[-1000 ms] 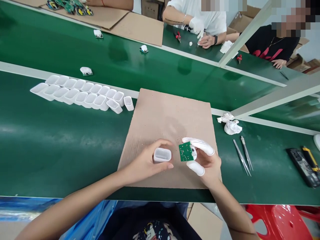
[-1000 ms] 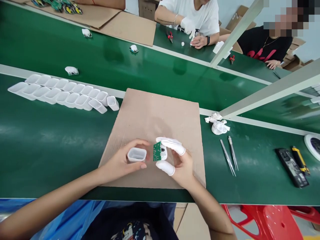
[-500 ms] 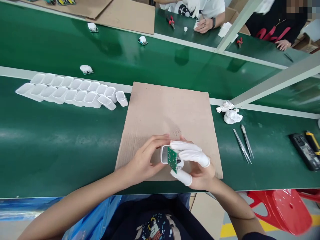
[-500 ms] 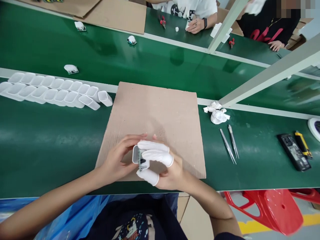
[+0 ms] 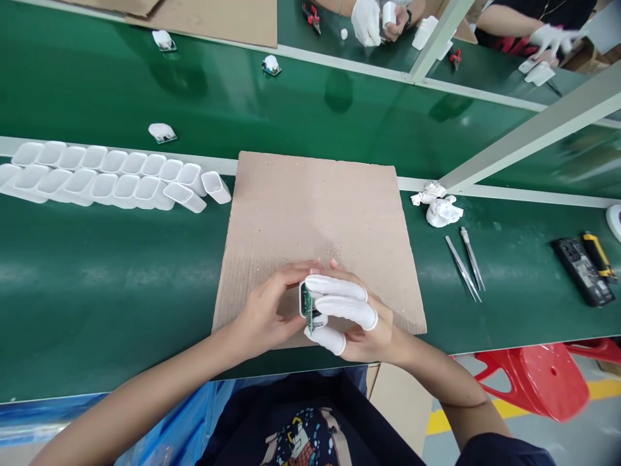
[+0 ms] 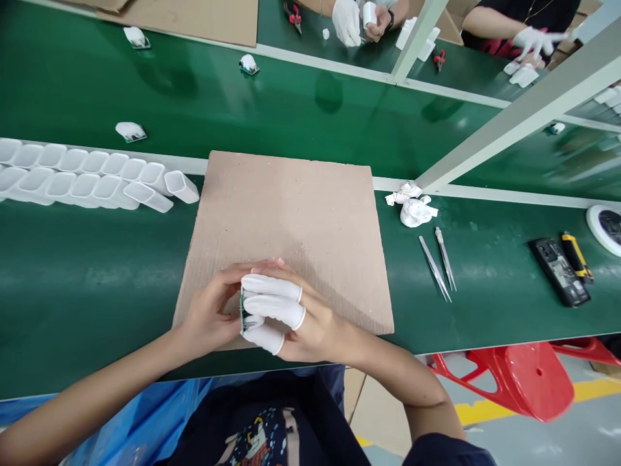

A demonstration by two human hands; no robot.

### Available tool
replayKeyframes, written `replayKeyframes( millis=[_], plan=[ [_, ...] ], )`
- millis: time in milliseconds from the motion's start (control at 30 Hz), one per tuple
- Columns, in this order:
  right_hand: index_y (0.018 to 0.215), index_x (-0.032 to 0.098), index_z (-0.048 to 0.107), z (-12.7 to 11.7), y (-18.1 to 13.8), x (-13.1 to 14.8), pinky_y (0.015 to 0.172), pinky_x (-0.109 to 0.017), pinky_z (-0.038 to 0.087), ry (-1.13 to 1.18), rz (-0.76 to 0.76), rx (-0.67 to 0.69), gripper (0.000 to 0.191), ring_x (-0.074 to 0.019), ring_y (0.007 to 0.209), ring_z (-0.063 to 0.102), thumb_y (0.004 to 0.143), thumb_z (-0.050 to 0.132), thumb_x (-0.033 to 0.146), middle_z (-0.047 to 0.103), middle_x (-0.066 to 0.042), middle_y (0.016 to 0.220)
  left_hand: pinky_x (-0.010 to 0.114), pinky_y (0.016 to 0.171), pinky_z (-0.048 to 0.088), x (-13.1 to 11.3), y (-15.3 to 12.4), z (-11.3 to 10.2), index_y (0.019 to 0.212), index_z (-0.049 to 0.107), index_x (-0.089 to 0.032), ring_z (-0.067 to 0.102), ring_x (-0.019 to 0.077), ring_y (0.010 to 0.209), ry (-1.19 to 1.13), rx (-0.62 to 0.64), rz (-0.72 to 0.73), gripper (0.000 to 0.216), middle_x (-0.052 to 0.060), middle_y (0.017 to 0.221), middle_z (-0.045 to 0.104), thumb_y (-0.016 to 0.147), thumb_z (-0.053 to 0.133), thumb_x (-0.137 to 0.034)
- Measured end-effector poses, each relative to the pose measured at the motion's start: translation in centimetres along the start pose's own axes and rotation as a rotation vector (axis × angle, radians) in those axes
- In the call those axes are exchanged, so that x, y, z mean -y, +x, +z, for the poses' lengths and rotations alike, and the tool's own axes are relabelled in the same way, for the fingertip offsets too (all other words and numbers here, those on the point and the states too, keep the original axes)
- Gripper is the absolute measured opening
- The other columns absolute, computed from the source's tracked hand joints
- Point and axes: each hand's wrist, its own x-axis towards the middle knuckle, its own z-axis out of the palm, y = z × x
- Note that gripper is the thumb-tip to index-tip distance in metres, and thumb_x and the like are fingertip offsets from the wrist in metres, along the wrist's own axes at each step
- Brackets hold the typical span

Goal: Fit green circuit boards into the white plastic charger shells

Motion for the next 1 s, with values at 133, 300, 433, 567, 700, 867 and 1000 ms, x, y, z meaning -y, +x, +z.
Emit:
replayKeyframes(
  millis=[133, 300, 433, 567, 700, 867, 1000],
  plan=[
    [0.123, 0.018, 0.055, 0.09, 0.15, -0.12, 0.107, -0.051, 0.051, 0.008, 0.020, -0.017, 0.038, -0.0262, 0.124, 0.059, 0.087, 0.066, 0.014, 0.066, -0.015, 0.120, 0.038, 0.095, 0.060, -0.20, 0.13, -0.13, 0.127, 0.050, -0.021, 0.063, 0.0257, 0.121, 0.006, -0.009, -0.036, 0.049, 0.013, 0.127, 0.064, 0.083, 0.071, -0.015],
    [0.122, 0.017, 0.054, 0.32, 0.06, -0.30, 0.107, -0.050, 0.051, 0.019, 0.027, -0.034, 0.039, -0.0256, 0.125, 0.059, 0.086, 0.068, 0.013, 0.066, -0.016, 0.119, 0.035, 0.094, 0.060, -0.24, 0.24, -0.25, 0.126, 0.051, -0.023, 0.063, 0.0245, 0.120, -0.011, -0.009, -0.048, 0.049, 0.012, 0.128, 0.065, 0.082, 0.070, -0.014],
    [0.122, 0.016, 0.055, 0.34, 0.09, -0.35, 0.106, -0.048, 0.051, 0.018, 0.029, -0.046, 0.039, -0.0248, 0.123, 0.059, 0.086, 0.069, 0.014, 0.067, -0.016, 0.117, 0.036, 0.095, 0.060, -0.27, 0.25, -0.26, 0.125, 0.052, -0.022, 0.064, 0.0252, 0.120, -0.015, -0.002, -0.074, 0.049, 0.012, 0.127, 0.065, 0.081, 0.071, -0.012],
    [0.123, 0.017, 0.054, 0.36, 0.17, -0.42, 0.105, -0.047, 0.052, 0.015, 0.025, -0.040, 0.039, -0.0242, 0.124, 0.059, 0.087, 0.068, 0.016, 0.067, -0.014, 0.117, 0.036, 0.094, 0.060, -0.31, 0.33, -0.41, 0.124, 0.052, -0.022, 0.065, 0.0245, 0.118, -0.008, 0.009, -0.063, 0.048, 0.012, 0.126, 0.065, 0.081, 0.070, -0.011],
    [0.125, 0.018, 0.053, 0.49, 0.06, -0.56, 0.107, -0.046, 0.051, 0.009, 0.054, -0.038, 0.041, -0.0230, 0.125, 0.058, 0.087, 0.067, 0.014, 0.066, -0.013, 0.121, 0.034, 0.092, 0.060, -0.21, 0.31, -0.48, 0.123, 0.052, -0.021, 0.067, 0.0229, 0.113, 0.017, -0.005, -0.044, 0.046, 0.012, 0.123, 0.066, 0.081, 0.070, -0.011],
    [0.132, 0.021, 0.047, 0.14, 0.06, -0.82, 0.111, -0.054, 0.043, -0.053, 0.054, 0.069, 0.051, -0.0265, 0.133, 0.050, 0.087, 0.070, 0.028, 0.061, -0.014, 0.128, 0.034, 0.087, 0.062, -0.28, 0.49, -0.43, 0.121, 0.053, -0.021, 0.069, 0.0213, 0.106, 0.028, -0.030, -0.079, 0.046, 0.010, 0.120, 0.067, 0.079, 0.071, -0.012],
    [0.135, 0.021, 0.048, -0.48, -0.01, -0.93, 0.110, -0.057, 0.043, -0.157, -0.039, 0.071, 0.058, -0.0320, 0.137, 0.044, 0.087, 0.067, 0.047, 0.046, -0.016, 0.147, 0.035, 0.084, 0.062, -0.68, 0.96, -0.60, 0.124, 0.054, -0.021, 0.069, 0.0218, 0.104, 0.056, -0.036, -0.052, 0.045, 0.010, 0.116, 0.069, 0.083, 0.072, -0.020]
  ],
)
